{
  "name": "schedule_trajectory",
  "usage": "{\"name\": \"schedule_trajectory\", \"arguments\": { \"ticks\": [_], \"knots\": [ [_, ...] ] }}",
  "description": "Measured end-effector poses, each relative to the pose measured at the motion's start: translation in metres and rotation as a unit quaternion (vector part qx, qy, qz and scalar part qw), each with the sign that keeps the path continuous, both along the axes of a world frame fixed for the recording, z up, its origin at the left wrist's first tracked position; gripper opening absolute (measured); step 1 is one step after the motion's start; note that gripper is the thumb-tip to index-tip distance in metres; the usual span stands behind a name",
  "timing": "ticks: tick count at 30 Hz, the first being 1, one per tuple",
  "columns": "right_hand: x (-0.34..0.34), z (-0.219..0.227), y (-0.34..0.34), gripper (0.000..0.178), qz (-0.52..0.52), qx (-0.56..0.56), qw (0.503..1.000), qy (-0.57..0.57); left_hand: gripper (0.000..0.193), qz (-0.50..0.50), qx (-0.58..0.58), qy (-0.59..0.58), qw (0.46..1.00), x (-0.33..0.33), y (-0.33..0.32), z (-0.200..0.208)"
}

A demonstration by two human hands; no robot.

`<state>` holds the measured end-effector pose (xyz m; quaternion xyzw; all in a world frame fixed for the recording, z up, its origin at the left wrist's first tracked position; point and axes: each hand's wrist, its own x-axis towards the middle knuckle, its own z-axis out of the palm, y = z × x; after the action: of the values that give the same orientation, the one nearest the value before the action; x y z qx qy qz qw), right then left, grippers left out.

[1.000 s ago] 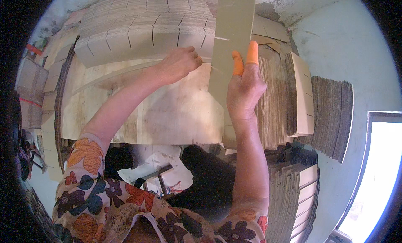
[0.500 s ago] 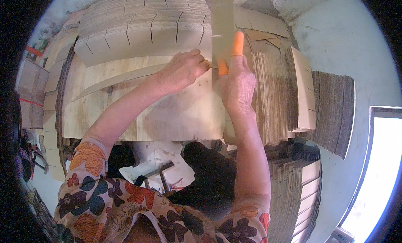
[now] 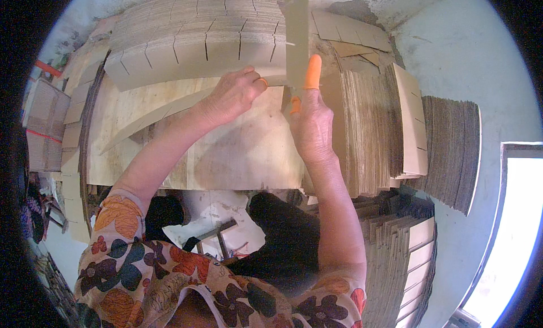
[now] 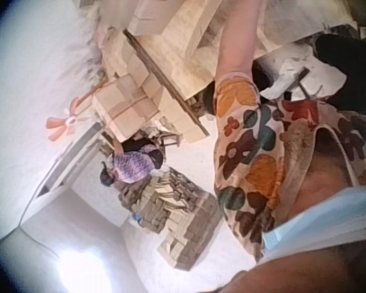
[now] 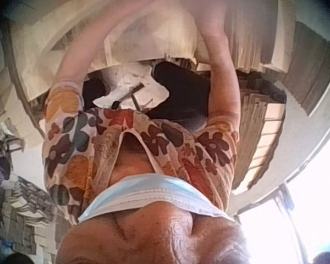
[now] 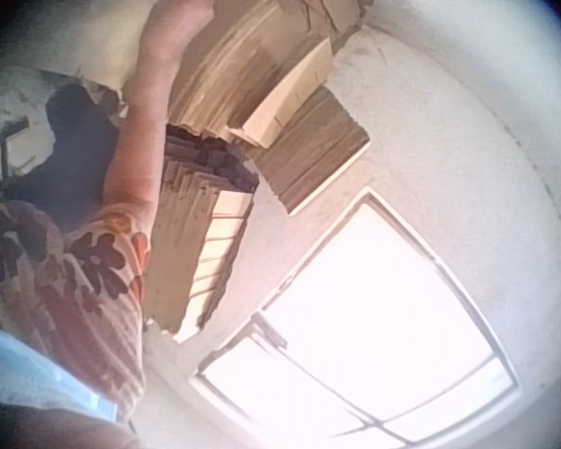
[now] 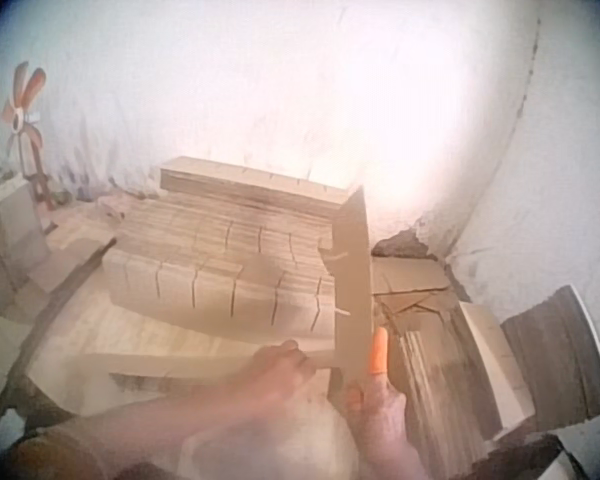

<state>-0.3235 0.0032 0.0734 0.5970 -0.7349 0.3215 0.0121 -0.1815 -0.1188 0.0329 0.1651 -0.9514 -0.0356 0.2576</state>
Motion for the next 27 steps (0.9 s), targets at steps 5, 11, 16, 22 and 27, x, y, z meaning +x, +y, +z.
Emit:
{"name": "schedule_trajectory", "arguments": {
  "ticks": [5, 11, 16, 22, 27],
  "knots": [
    [-0.001, -0.013, -0.002, 0.089, 0.051, -0.069, 0.996, 0.039, 0.01, -0.015, 0.013, -0.009, 1.0, -0.006, 0.005, 0.005],
    [-0.004, -0.014, -0.002, 0.084, -0.019, 0.012, 0.999, 0.046, 0.007, -0.035, 0.007, -0.027, 0.999, -0.008, 0.011, 0.007],
    [-0.001, -0.008, 0.001, 0.081, -0.001, 0.011, 1.0, 0.01, 0.006, -0.039, -0.013, -0.02, 0.999, -0.007, 0.011, 0.006],
    [-0.003, -0.012, 0.0, 0.081, 0.046, -0.064, 0.997, 0.022, 0.007, -0.034, -0.044, 0.008, 0.998, -0.005, 0.003, 0.0],
    [-0.004, -0.02, 0.0, 0.081, 0.031, 0.004, 0.999, 0.009, 0.008, -0.053, -0.061, 0.018, 0.997, -0.002, 0.011, 0.0]
  ]
}}
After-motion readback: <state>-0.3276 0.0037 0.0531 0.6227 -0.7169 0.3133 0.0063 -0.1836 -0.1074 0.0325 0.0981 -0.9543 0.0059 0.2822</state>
